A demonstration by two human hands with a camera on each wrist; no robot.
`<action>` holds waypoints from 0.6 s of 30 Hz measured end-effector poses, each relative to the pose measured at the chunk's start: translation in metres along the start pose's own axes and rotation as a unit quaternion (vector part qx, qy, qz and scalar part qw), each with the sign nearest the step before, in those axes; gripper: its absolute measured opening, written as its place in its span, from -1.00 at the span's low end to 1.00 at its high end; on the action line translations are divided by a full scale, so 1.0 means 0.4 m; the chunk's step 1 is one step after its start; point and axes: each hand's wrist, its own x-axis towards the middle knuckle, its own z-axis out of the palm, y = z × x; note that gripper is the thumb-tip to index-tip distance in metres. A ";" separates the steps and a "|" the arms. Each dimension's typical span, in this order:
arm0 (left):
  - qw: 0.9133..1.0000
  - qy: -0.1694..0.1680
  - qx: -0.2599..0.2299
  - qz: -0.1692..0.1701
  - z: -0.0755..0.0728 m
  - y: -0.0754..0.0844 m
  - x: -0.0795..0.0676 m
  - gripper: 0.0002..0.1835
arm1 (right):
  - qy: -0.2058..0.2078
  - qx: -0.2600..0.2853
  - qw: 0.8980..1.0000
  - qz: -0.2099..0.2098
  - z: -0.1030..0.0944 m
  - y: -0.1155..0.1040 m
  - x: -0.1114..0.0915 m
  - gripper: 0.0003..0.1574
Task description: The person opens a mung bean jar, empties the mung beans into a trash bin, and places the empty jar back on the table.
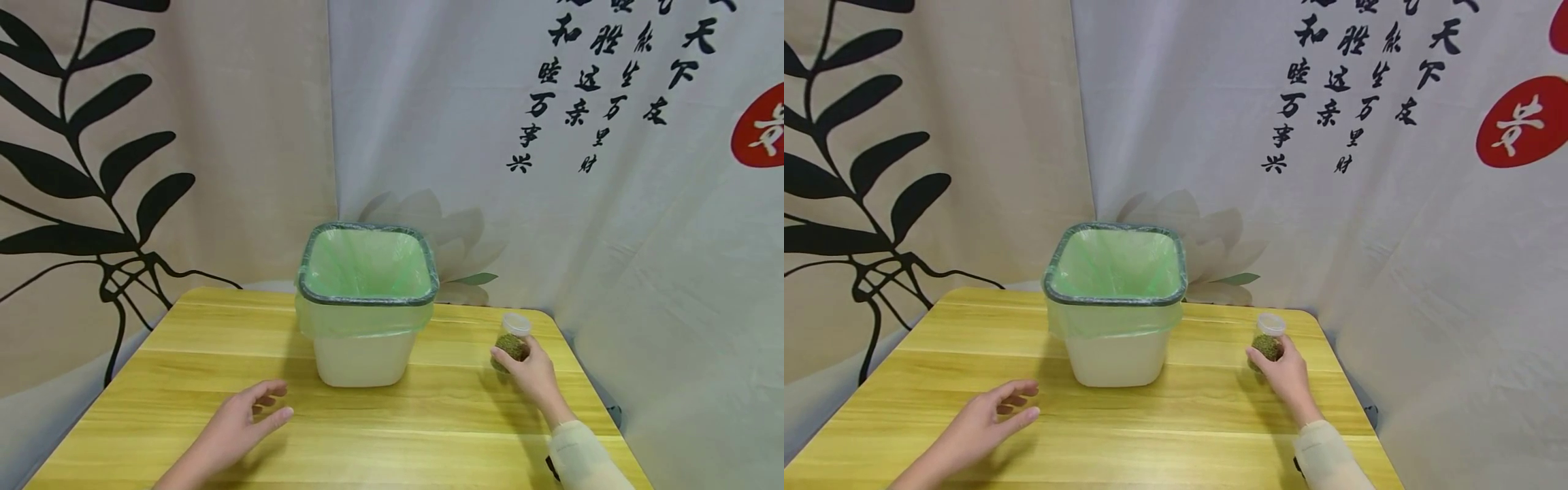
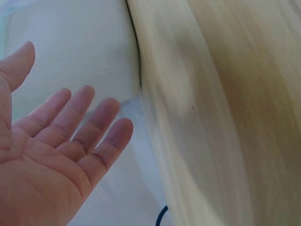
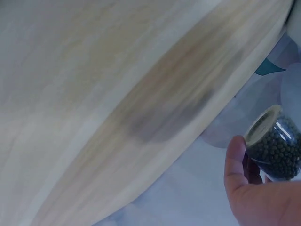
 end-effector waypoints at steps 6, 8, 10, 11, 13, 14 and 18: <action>1.000 -0.004 0.000 -0.002 0.003 0.018 -0.005 -0.38 | -0.010 0.000 1.000 -0.018 -0.016 -0.019 -0.022 0.09; 1.000 -0.005 0.002 0.002 0.004 0.022 -0.006 -0.38 | -0.017 0.002 1.000 -0.021 -0.020 -0.025 -0.028 0.12; 1.000 -0.006 0.004 -0.001 0.005 0.028 -0.008 -0.37 | -0.018 0.003 1.000 -0.024 -0.022 -0.032 -0.035 0.13; 1.000 -0.006 0.005 0.003 0.005 0.030 -0.009 -0.37 | -0.017 0.002 0.999 -0.027 -0.023 -0.036 -0.038 0.12; 1.000 -0.008 0.006 0.003 0.005 0.034 -0.010 -0.37 | -0.015 0.002 0.999 -0.033 -0.023 -0.045 -0.046 0.08; 1.000 -0.010 0.006 0.003 0.005 0.036 -0.011 -0.37 | -0.013 0.002 0.999 -0.036 -0.023 -0.050 -0.051 0.05; 1.000 -0.017 0.005 0.004 0.005 0.042 -0.013 -0.38 | -0.008 0.004 0.999 -0.051 -0.021 -0.074 -0.072 -0.03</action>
